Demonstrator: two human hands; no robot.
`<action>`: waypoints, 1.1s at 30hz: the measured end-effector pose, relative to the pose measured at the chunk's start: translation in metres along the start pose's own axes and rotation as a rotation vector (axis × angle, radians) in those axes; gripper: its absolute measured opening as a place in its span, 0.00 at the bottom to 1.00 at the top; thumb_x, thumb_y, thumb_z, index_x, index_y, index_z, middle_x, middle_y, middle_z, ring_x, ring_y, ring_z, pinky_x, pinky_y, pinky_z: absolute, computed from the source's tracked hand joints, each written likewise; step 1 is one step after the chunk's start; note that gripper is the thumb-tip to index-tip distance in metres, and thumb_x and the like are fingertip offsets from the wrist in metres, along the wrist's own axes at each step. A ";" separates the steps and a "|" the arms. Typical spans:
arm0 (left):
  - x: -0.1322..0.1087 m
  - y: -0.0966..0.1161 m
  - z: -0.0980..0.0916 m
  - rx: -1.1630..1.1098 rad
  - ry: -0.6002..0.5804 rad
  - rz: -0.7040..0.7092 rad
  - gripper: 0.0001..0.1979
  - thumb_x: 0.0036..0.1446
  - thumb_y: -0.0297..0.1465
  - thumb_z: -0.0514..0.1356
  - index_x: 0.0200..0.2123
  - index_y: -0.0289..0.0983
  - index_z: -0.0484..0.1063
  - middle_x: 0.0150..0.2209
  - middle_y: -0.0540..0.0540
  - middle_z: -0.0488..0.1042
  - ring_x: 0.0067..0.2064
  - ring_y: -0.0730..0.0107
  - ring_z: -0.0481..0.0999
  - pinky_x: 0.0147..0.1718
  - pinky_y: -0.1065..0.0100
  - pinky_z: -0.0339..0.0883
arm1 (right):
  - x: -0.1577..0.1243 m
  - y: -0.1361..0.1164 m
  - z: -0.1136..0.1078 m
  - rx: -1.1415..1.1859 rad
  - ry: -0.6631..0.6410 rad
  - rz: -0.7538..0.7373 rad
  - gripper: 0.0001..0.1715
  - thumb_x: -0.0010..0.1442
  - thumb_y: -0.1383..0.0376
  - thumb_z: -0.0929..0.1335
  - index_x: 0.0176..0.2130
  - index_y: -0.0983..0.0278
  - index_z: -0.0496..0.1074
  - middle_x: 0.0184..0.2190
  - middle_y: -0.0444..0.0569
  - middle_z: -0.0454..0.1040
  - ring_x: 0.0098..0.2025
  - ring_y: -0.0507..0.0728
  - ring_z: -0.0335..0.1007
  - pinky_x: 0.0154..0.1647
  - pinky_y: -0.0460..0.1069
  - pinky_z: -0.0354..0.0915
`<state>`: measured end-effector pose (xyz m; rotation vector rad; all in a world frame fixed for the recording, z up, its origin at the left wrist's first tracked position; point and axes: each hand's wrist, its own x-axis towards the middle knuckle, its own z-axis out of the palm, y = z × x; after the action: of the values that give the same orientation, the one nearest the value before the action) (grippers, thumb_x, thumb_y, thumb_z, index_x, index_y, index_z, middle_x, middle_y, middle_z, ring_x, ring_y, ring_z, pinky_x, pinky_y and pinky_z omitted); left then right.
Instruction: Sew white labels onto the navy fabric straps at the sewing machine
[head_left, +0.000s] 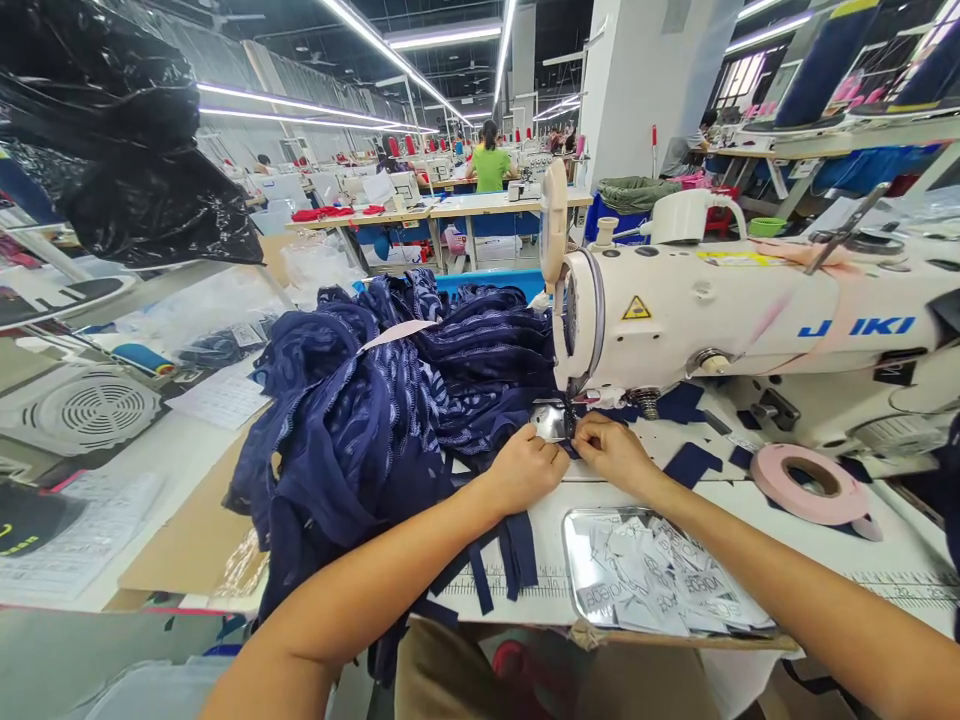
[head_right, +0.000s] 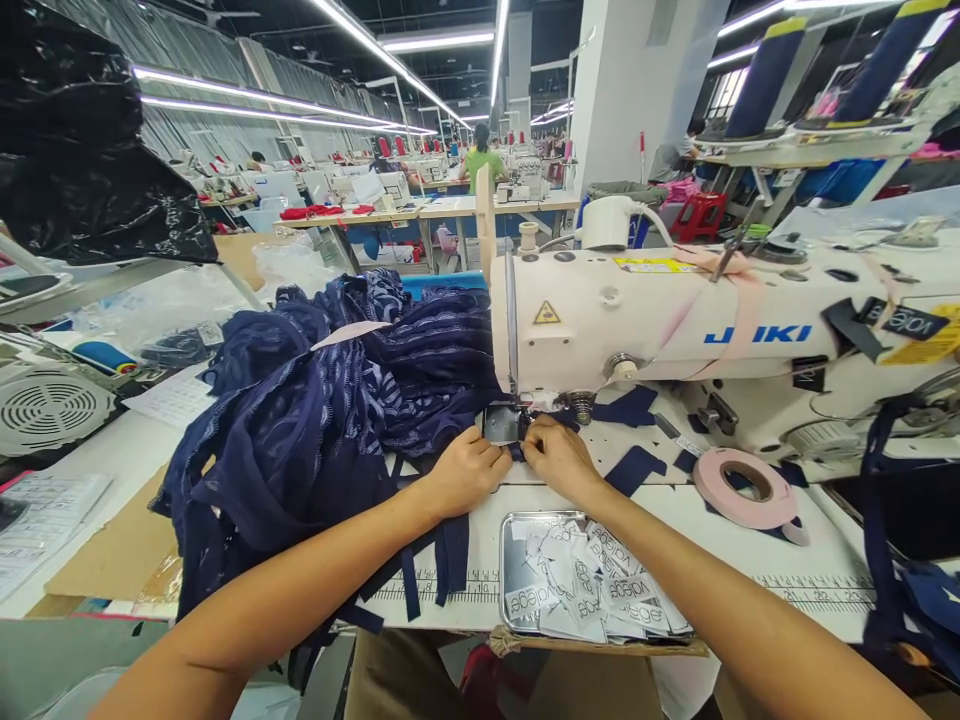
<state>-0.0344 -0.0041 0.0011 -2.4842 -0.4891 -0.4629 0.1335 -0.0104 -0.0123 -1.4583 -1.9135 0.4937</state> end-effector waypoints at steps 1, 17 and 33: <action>0.000 0.000 0.000 -0.003 0.000 0.001 0.11 0.55 0.20 0.48 0.23 0.33 0.63 0.17 0.50 0.65 0.20 0.71 0.66 0.25 0.67 0.55 | 0.000 0.000 0.000 0.007 0.003 0.002 0.12 0.50 0.66 0.60 0.17 0.62 0.59 0.26 0.45 0.67 0.26 0.52 0.63 0.28 0.47 0.56; 0.001 0.002 0.000 -0.034 -0.049 -0.006 0.09 0.54 0.20 0.50 0.25 0.31 0.67 0.17 0.48 0.66 0.21 0.70 0.67 0.26 0.66 0.57 | -0.008 -0.007 -0.009 -0.031 -0.049 -0.022 0.12 0.56 0.66 0.61 0.25 0.62 0.70 0.28 0.44 0.70 0.28 0.51 0.65 0.30 0.47 0.58; -0.014 -0.021 -0.023 -0.191 -0.112 0.128 0.10 0.59 0.25 0.50 0.29 0.34 0.69 0.41 0.44 0.72 0.45 0.65 0.68 0.45 0.61 0.58 | -0.018 -0.008 -0.021 -0.675 -0.167 -0.646 0.18 0.54 0.77 0.59 0.41 0.67 0.71 0.36 0.54 0.71 0.38 0.57 0.65 0.35 0.50 0.68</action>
<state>-0.0606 -0.0049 0.0225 -2.7170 -0.3405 -0.3342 0.1450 -0.0318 0.0024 -1.0623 -2.6784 -0.3794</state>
